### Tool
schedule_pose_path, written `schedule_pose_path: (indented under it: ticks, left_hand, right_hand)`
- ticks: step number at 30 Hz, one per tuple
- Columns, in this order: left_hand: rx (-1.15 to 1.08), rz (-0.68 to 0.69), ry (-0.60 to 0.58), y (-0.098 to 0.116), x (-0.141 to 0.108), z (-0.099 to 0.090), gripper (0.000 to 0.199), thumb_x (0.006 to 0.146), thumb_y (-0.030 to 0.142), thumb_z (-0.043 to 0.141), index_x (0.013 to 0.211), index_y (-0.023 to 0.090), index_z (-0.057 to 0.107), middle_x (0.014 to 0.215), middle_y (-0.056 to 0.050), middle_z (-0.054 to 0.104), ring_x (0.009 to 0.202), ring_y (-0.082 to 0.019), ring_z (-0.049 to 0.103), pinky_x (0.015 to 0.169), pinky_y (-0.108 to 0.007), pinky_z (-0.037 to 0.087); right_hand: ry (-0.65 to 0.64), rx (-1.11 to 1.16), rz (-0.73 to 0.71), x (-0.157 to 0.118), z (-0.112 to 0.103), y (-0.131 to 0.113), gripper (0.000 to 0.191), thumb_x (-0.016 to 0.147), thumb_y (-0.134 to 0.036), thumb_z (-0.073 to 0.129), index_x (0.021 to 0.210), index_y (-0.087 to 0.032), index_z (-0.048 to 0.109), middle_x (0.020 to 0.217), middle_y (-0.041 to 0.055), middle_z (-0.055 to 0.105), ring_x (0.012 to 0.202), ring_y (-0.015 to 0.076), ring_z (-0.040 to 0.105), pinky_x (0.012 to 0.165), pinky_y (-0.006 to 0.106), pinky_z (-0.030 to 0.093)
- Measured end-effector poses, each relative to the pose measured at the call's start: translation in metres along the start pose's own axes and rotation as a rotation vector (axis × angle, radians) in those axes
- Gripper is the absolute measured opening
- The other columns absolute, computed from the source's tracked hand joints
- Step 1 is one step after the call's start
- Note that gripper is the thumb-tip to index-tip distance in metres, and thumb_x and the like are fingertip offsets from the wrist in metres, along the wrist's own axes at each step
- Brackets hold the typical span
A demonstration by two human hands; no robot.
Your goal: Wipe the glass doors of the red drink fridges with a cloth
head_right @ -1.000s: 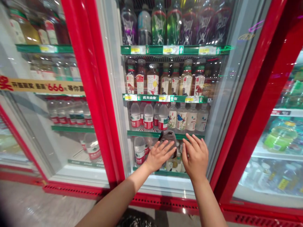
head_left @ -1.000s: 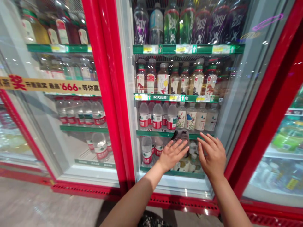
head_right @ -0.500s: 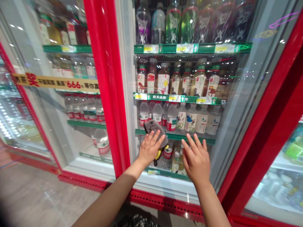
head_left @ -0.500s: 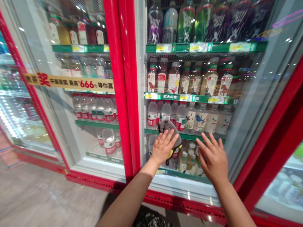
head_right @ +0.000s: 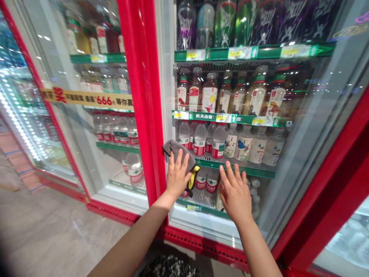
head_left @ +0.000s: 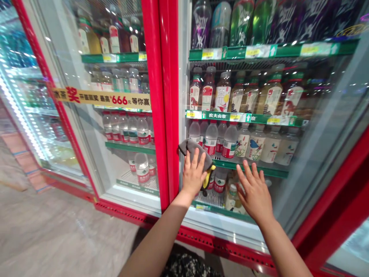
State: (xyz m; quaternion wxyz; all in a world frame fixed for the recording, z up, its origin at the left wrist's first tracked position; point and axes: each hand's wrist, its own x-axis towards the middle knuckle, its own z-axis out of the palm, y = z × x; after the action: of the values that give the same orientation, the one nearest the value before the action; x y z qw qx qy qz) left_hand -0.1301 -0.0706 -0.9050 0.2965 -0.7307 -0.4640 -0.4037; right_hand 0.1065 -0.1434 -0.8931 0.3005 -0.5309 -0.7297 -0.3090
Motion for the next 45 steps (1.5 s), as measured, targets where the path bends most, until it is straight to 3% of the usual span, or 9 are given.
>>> schedule_pose_path:
  ticks: [9, 13, 17, 22, 28, 35, 37, 43, 45]
  left_hand:
    - [-0.036, 0.084, 0.099, -0.030, -0.036, -0.006, 0.051, 0.089, 0.007, 0.050, 0.136, 0.024, 0.059, 0.132, -0.012, 0.062, 0.128, -0.026, 0.052, 0.108, -0.046, 0.049]
    - [0.010, 0.201, 0.085, -0.048, -0.027, -0.042, 0.054, 0.091, 0.007, 0.049, 0.140, 0.027, 0.057, 0.133, -0.010, 0.064, 0.125, -0.024, 0.054, 0.109, -0.041, 0.048]
    - [0.096, 0.078, 0.129, -0.062, -0.011, -0.061, 0.062, 0.091, 0.014, 0.055, 0.151, 0.026, 0.044, 0.150, -0.009, 0.054, 0.139, -0.028, 0.045, 0.118, -0.046, 0.039]
    - [0.177, -0.037, 0.021, -0.078, -0.018, -0.037, 0.085, 0.087, 0.018, 0.063, 0.160, 0.017, 0.022, 0.165, -0.014, 0.026, 0.152, -0.038, 0.024, 0.120, -0.056, 0.033]
    - [0.307, -0.045, -0.089, -0.076, -0.087, -0.008, 0.085, 0.090, 0.009, 0.052, 0.162, 0.017, 0.008, 0.164, -0.016, 0.018, 0.144, -0.037, 0.041, 0.111, -0.050, 0.046]
    - [0.236, -0.089, 0.053, -0.074, -0.005, -0.028, 0.072, 0.092, 0.023, 0.058, 0.157, 0.010, 0.029, 0.166, -0.016, 0.018, 0.153, -0.037, 0.020, 0.122, -0.052, 0.031]
    - [0.230, -0.093, 0.033, -0.073, -0.004, -0.028, 0.073, 0.092, 0.023, 0.057, 0.158, 0.009, 0.028, 0.166, -0.018, 0.018, 0.154, -0.034, 0.018, 0.123, -0.052, 0.028]
    - [0.323, -0.096, -0.124, -0.059, -0.096, -0.003, 0.072, 0.095, 0.023, 0.052, 0.158, 0.008, 0.024, 0.160, -0.020, 0.034, 0.148, -0.031, 0.036, 0.119, -0.048, 0.038]
    - [0.335, -0.084, -0.119, -0.053, -0.100, 0.003, 0.070, 0.094, 0.021, 0.053, 0.158, 0.008, 0.027, 0.160, -0.019, 0.035, 0.145, -0.033, 0.041, 0.117, -0.047, 0.041]
  right_hand:
    - [0.015, -0.002, -0.037, -0.005, 0.001, 0.006, 0.083, 0.095, -0.022, 0.054, 0.163, -0.027, 0.005, 0.168, 0.0093, 0.016, 0.154, 0.0373, 0.015, 0.113, 0.063, 0.039]
    - [0.046, 0.018, -0.056, -0.009, 0.003, 0.008, 0.083, 0.095, -0.021, 0.054, 0.163, -0.029, 0.007, 0.168, 0.0089, 0.018, 0.154, 0.0367, 0.017, 0.113, 0.063, 0.040]
    - [0.078, 0.032, -0.057, -0.010, 0.007, 0.007, 0.084, 0.094, -0.021, 0.054, 0.162, -0.032, 0.006, 0.167, 0.0082, 0.018, 0.153, 0.0380, 0.020, 0.112, 0.065, 0.040]
    - [0.097, 0.047, -0.054, -0.010, 0.009, 0.006, 0.086, 0.094, -0.020, 0.054, 0.162, -0.032, 0.004, 0.167, 0.0087, 0.018, 0.153, 0.0388, 0.019, 0.112, 0.067, 0.039]
    - [0.097, 0.057, -0.056, -0.012, 0.013, 0.009, 0.085, 0.094, -0.017, 0.053, 0.162, -0.034, 0.005, 0.168, 0.0082, 0.017, 0.153, 0.0391, 0.018, 0.111, 0.067, 0.039]
    - [0.105, 0.085, -0.045, -0.012, 0.014, 0.009, 0.086, 0.094, -0.016, 0.053, 0.161, -0.036, 0.004, 0.167, 0.0076, 0.018, 0.152, 0.0394, 0.019, 0.111, 0.068, 0.038]
    - [0.105, 0.088, -0.045, -0.012, 0.014, 0.009, 0.086, 0.093, -0.016, 0.053, 0.161, -0.036, 0.005, 0.167, 0.0073, 0.018, 0.152, 0.0392, 0.020, 0.111, 0.068, 0.038]
    - [0.093, 0.086, -0.047, -0.012, 0.017, 0.012, 0.089, 0.091, -0.015, 0.055, 0.161, -0.036, 0.006, 0.168, 0.0069, 0.016, 0.152, 0.0401, 0.020, 0.111, 0.069, 0.038]
    - [0.089, 0.078, -0.053, -0.012, 0.017, 0.013, 0.089, 0.091, -0.015, 0.055, 0.162, -0.035, 0.005, 0.168, 0.0077, 0.016, 0.152, 0.0406, 0.019, 0.111, 0.069, 0.038]
